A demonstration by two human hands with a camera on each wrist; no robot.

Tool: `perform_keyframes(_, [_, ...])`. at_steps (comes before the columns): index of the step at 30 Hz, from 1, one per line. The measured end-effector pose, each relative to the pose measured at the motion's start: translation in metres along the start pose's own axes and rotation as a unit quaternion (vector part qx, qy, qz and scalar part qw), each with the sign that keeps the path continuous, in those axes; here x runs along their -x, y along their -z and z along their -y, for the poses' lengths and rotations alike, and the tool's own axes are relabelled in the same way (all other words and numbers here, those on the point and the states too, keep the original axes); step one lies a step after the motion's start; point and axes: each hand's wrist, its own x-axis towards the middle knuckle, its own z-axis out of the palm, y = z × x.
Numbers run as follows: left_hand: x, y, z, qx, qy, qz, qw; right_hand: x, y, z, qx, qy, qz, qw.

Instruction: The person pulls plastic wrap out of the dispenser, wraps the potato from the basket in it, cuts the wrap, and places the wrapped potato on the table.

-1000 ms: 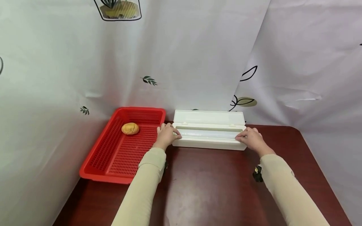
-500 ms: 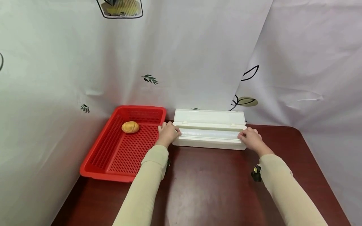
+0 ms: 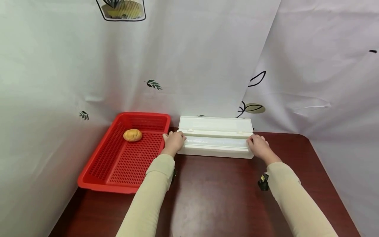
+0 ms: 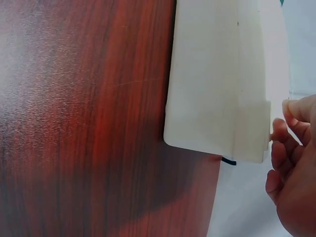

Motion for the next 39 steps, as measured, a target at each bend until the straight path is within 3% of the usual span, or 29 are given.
perform_keyframes(15, [-0.002,0.002,0.001,0.037,0.005,-0.012,0.9992,-0.001,0.007,0.004,-0.083,-0.024,0.005,0.9963])
perform_keyframes(20, [-0.001,0.002,0.002,0.072,0.015,-0.021,0.9971,-0.001,0.007,0.006,-0.101,-0.024,-0.018,0.9945])
perform_keyframes(24, [-0.002,0.002,0.003,0.128,0.010,-0.030,0.9912,0.000,0.006,0.008,-0.144,-0.038,-0.034,0.9883])
perform_keyframes(27, [-0.003,0.002,0.001,0.199,0.014,-0.030,0.9795,0.001,0.007,0.010,-0.177,-0.045,-0.055,0.9816])
perform_keyframes(30, [-0.003,0.002,-0.002,0.272,0.028,-0.032,0.9614,0.002,0.008,0.011,-0.210,-0.050,-0.068,0.9741])
perform_keyframes(33, [-0.003,0.002,-0.004,0.331,0.037,-0.043,0.9418,0.002,0.009,0.012,-0.267,-0.056,-0.067,0.9598])
perform_keyframes(37, [-0.005,0.002,-0.003,0.378,0.035,-0.065,0.9227,0.001,0.012,0.014,-0.346,-0.060,-0.074,0.9335])
perform_keyframes(39, [-0.005,0.003,-0.003,0.407,0.031,-0.070,0.9103,0.001,0.014,0.014,-0.366,-0.058,-0.080,0.9255])
